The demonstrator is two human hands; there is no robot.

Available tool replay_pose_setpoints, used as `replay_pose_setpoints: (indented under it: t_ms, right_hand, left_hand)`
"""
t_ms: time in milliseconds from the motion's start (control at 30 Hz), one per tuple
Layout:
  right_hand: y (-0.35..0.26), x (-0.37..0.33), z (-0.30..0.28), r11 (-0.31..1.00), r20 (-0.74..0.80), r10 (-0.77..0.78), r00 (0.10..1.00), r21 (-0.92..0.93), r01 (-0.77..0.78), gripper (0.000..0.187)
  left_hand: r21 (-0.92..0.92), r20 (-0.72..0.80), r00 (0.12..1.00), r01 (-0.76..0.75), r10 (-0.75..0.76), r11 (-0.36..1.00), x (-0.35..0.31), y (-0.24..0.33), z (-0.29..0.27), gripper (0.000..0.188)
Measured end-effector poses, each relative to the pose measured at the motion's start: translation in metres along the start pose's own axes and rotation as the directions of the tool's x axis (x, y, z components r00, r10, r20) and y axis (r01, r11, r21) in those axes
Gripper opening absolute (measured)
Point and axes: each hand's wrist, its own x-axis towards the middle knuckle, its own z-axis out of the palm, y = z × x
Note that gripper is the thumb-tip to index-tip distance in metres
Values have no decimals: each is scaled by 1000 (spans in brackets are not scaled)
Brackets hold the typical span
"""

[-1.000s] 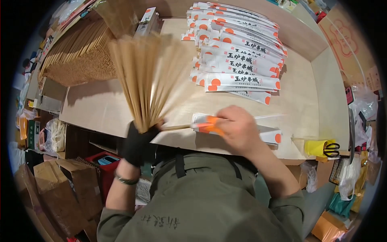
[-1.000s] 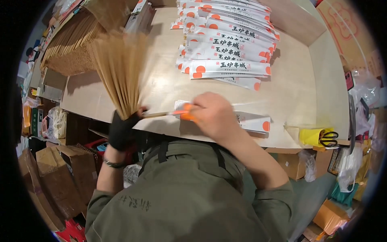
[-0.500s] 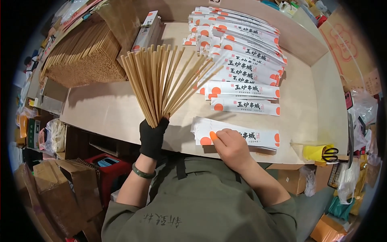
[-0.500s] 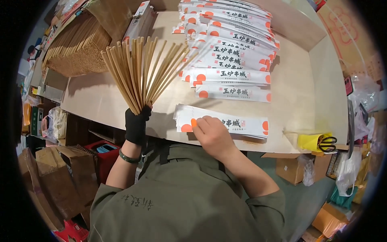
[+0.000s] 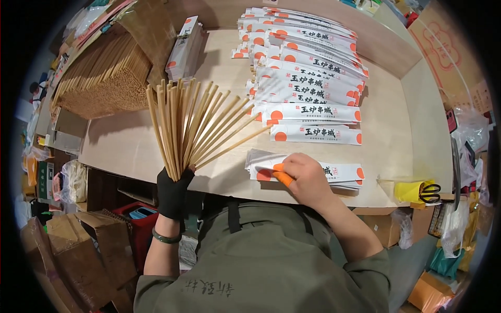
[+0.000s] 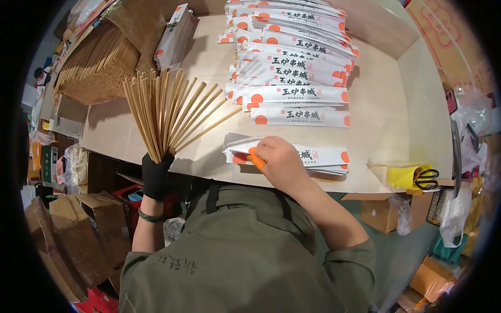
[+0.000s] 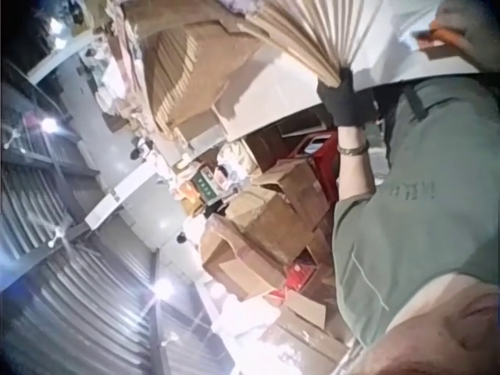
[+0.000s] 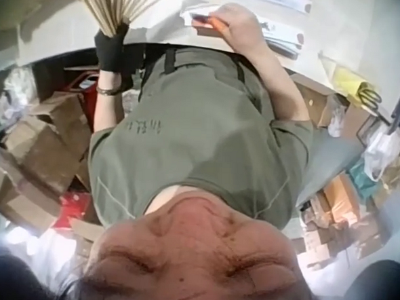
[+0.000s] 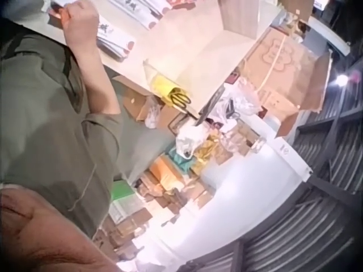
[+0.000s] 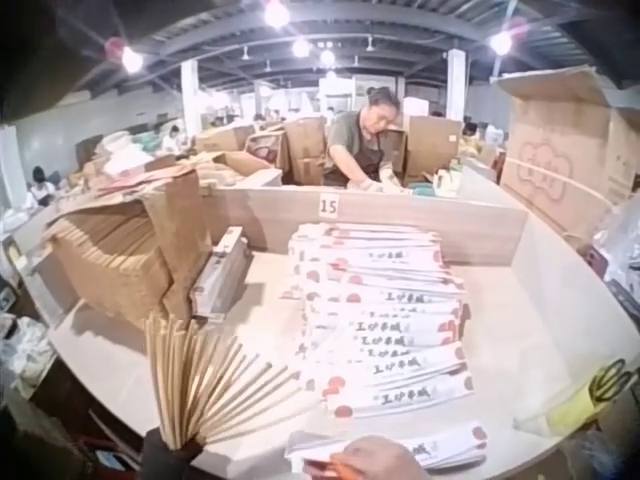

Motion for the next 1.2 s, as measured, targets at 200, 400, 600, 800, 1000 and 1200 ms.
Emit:
replay_pose_setpoints:
  t_ms: [200,400,600,800,1000,1200]
  right_hand:
    - [-7,11,-21,833,-4,455,890,355,-424,17]
    - [-10,16,-30,693,89,494,865,561,-454,13]
    - [-10,13,-36,932,6,294,956,220,-288,12]
    - [-30,40,-4,911,82,-312,947,-257,322,27]
    - [-20,19,-9,931,-68,-229,971,-305,198,29]
    - [-3,-18,10,888,124,-276,953,-346,302,15]
  left_hand:
    - [-60,70,996,-57,61,997,-2,5,-16,22]
    - [98,128,988,-95,82,991,0,3,-29,22]
    - [194,254,960,-168,116,966,11,20,-42,23]
    - [-607,369,928,193,58,771,4,60,49,31]
    - [-373,33,999,-2,15,928,34,45,62,14]
    - [-188,-132,984,-142,118,972,19,22,54,11]
